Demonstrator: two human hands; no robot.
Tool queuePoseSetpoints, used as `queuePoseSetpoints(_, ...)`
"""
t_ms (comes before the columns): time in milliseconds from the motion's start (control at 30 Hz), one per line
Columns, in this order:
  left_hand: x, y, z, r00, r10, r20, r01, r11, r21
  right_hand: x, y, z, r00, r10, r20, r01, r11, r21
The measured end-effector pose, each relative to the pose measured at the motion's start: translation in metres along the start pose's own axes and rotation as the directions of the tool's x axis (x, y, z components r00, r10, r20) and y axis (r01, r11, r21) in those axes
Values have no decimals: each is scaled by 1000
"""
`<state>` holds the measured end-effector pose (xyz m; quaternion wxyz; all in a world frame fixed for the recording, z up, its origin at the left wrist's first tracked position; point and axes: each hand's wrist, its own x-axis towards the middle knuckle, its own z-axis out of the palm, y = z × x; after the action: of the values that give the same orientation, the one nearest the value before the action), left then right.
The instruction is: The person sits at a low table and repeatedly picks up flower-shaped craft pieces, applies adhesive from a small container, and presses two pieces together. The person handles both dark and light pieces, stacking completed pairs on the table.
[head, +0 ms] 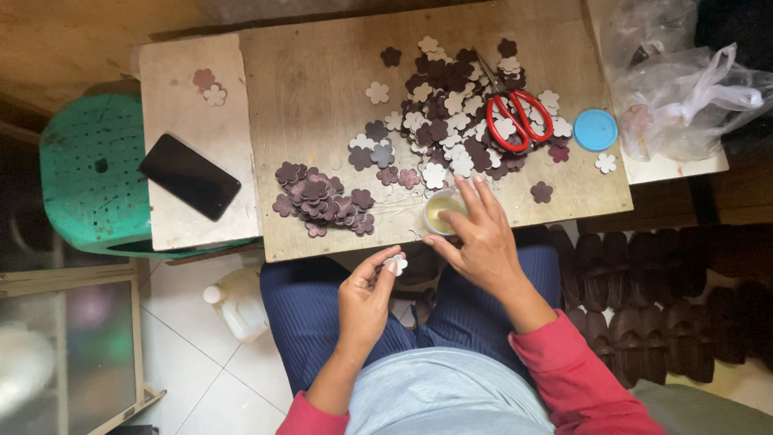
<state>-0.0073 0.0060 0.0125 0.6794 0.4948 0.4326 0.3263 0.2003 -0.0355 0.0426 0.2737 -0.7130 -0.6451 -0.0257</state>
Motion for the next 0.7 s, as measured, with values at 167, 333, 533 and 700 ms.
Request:
queuePoseSetpoints(167,3,-6,-2,1000,26,-17,-27,998,-52,-9,-3,-17,998,-4,-62,3,1000,-10)
queuePoseSetpoints(333,7,-16,-1,999,-40,-8,39,991,-125,-17,-9,-20,1000,0,-24,0,1000,-8)
queuePoseSetpoints(533,7,-18,3,993,-112,39,118,974,-194,-19,-14,-25,1000,-2,-22,5,993,119)
queuePoseSetpoints(700,3,-11,5,989,-122,88,141,957,-255,-29,-33,-34,1000,26,-16,-19,947,320)
